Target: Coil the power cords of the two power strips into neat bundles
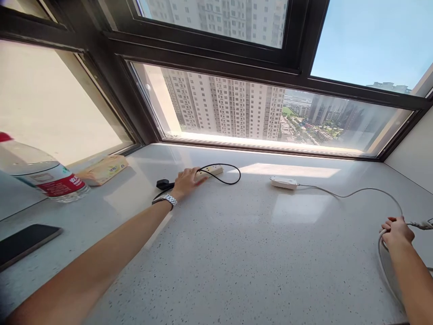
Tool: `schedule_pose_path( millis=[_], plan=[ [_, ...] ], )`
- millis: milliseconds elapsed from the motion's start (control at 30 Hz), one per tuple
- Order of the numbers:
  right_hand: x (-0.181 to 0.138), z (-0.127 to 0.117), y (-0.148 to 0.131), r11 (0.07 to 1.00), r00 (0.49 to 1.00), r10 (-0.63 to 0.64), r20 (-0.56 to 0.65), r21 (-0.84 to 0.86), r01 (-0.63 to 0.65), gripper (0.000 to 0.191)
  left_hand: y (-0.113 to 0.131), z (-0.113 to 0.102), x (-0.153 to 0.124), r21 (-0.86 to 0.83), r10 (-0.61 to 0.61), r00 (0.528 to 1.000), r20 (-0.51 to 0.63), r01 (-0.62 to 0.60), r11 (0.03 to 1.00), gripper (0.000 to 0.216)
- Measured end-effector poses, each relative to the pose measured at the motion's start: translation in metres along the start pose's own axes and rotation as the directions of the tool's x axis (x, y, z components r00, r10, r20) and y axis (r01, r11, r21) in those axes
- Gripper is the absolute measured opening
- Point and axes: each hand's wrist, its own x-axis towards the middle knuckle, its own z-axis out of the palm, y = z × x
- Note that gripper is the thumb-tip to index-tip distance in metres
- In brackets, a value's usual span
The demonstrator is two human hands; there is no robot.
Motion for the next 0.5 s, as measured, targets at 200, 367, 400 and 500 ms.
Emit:
schedule_pose_path(
  millis=[200,367,400,500],
  plan=[
    [-0.001,0.013,-0.030,0.981,0.968,-0.119,-0.220,0.122,0.149,0.035,-0.005,0.010,-0.002,0.105,0.150,0.988,0.017,-0.151,0.983,0.050],
    [-0.033,0.054,-0.040,0.907,0.908,-0.382,-0.170,0.121,0.404,0.030,-0.002,0.009,0.013,0.112,0.083,0.995,0.058,-0.089,0.990,0.050],
    [-0.038,0.062,-0.039,0.884,0.884,-0.453,-0.115,0.073,0.462,0.031,-0.001,0.009,0.015,0.114,0.064,0.996,0.062,-0.071,0.991,0.050],
    [-0.040,0.081,-0.031,0.773,0.810,-0.581,0.077,-0.260,0.579,0.042,-0.002,0.006,0.020,0.121,0.008,0.998,0.058,-0.014,0.993,0.051]
  ],
)
